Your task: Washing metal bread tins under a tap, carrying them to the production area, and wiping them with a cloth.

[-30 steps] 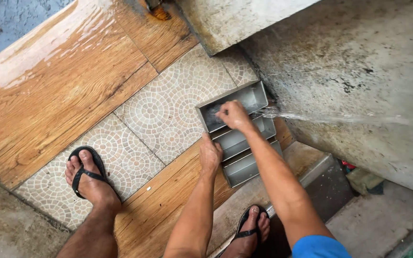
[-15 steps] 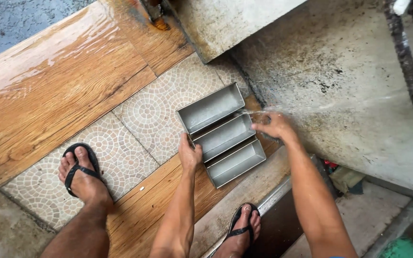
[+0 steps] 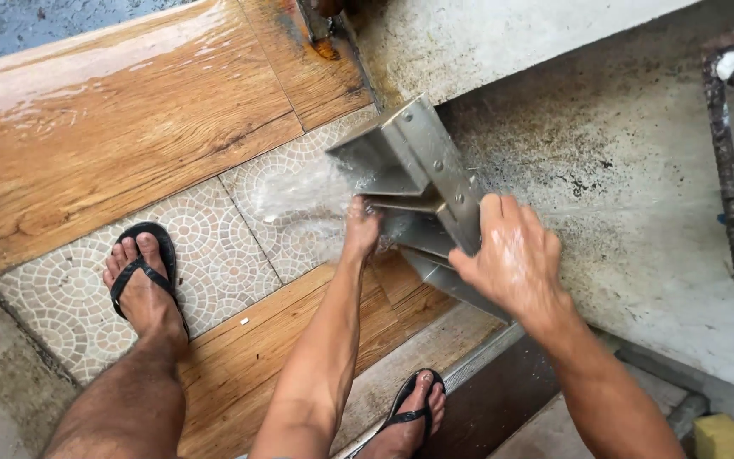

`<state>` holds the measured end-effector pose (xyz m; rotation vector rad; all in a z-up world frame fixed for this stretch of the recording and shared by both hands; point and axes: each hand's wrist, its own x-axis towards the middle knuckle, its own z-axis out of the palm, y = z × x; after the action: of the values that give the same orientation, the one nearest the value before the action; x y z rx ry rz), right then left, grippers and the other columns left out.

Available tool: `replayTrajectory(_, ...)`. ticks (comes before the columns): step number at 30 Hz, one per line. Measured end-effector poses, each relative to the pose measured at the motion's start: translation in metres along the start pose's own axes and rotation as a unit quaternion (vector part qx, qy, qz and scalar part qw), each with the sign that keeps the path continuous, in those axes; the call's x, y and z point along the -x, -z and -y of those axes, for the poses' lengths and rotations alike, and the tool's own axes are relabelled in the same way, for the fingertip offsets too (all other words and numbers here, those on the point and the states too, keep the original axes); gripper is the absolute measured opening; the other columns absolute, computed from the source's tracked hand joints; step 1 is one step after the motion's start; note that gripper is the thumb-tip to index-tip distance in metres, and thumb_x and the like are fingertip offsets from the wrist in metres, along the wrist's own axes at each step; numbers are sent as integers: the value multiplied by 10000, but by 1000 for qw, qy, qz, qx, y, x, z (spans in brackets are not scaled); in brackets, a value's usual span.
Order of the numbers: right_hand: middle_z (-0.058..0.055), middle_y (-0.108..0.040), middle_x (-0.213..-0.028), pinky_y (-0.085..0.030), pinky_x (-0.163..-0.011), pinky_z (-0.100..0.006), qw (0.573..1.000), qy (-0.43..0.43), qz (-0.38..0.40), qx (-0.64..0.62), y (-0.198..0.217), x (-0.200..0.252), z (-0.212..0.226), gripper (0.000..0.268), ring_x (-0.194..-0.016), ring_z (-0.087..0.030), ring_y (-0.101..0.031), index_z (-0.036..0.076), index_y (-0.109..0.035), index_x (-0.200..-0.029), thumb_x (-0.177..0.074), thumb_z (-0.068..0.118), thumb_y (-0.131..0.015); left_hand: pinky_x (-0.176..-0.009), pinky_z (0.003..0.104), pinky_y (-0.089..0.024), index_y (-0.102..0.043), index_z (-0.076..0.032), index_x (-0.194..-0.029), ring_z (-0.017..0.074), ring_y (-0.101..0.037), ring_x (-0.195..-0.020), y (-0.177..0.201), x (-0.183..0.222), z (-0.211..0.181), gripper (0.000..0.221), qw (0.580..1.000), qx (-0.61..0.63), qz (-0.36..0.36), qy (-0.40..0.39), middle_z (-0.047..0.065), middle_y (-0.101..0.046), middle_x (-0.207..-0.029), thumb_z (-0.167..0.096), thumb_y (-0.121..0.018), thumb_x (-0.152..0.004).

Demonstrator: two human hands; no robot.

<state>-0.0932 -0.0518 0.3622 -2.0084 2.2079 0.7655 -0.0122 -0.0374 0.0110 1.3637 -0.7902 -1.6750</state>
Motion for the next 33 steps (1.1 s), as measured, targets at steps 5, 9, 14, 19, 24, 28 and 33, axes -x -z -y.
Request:
replayTrajectory(5, -40, -596, -808, -635, -568, -382, 983, 57, -102, 144, 29, 37, 11, 765, -839, -238, -692, 143, -589, -974, -701, 845, -721, -1160, 558, -390, -502, -48, -1483, 383, -464, -1390, -24, -6, -97, 550, 985, 156, 62, -33, 229, -566, -1429, 32, -498, -939)
replayTrajectory(9, -50, -606, -743, -620, -549, -324, 973, 56, -141, 174, 46, 49, 0, 848, -748, -226, -699, 114, -630, -966, -759, 936, -661, -1096, 499, -469, -517, -42, -1414, 332, -536, -1282, -9, -10, -130, 482, 976, 208, 69, -16, 185, -603, -1328, 21, -554, -938)
replayTrajectory(14, 3, -577, -819, -369, -464, -257, 957, 90, -242, 133, 8, 39, -38, 638, -675, -121, -486, 127, -533, -920, -820, 722, -743, -1024, 430, -556, -534, -36, -1337, 274, -616, -1160, 11, -10, -149, 411, 965, 250, 83, 9, 135, -644, -1214, 7, -617, -937)
replayTrajectory(19, -297, -600, -728, -487, -662, -646, 963, 44, -12, -265, -28, -41, -71, 848, -737, -525, -645, -41, -530, -1006, -587, 572, -939, -1071, 488, -457, -595, -120, -1343, 276, -619, -1142, 42, -20, 0, 577, 921, 387, 48, -19, 119, -644, -1227, 99, -737, -829)
replayTrajectory(24, -164, -720, -799, -530, -740, -509, 951, 70, -142, -265, -122, -108, -85, 279, -813, -418, -717, 78, -677, -852, -858, 267, -883, -830, 433, -628, -516, -83, -1292, 290, -648, -999, 56, 34, -28, 521, 939, 330, -73, 61, 140, -582, -1123, -45, -679, -798)
replayTrajectory(28, -123, -725, -828, -523, -839, -403, 880, -34, -224, -417, -191, -104, -52, 341, -894, -315, -721, 114, -670, -817, -980, 325, -884, -1249, 540, -252, -121, 38, -1613, 432, -212, -1505, 45, 32, -36, 1056, 960, 202, -168, 96, 365, -145, -1613, -107, -723, -757)
replayTrajectory(33, -259, -687, -1143, -528, -964, -500, 891, -67, -74, -443, -298, -75, 16, 327, -1137, -428, -637, 44, -694, -1236, -950, 200, -722, -1268, 529, -115, -66, 21, -1631, 434, -69, -1553, 51, 25, -46, 1115, 963, 83, -216, 138, 335, -78, -1658, -131, -733, -751)
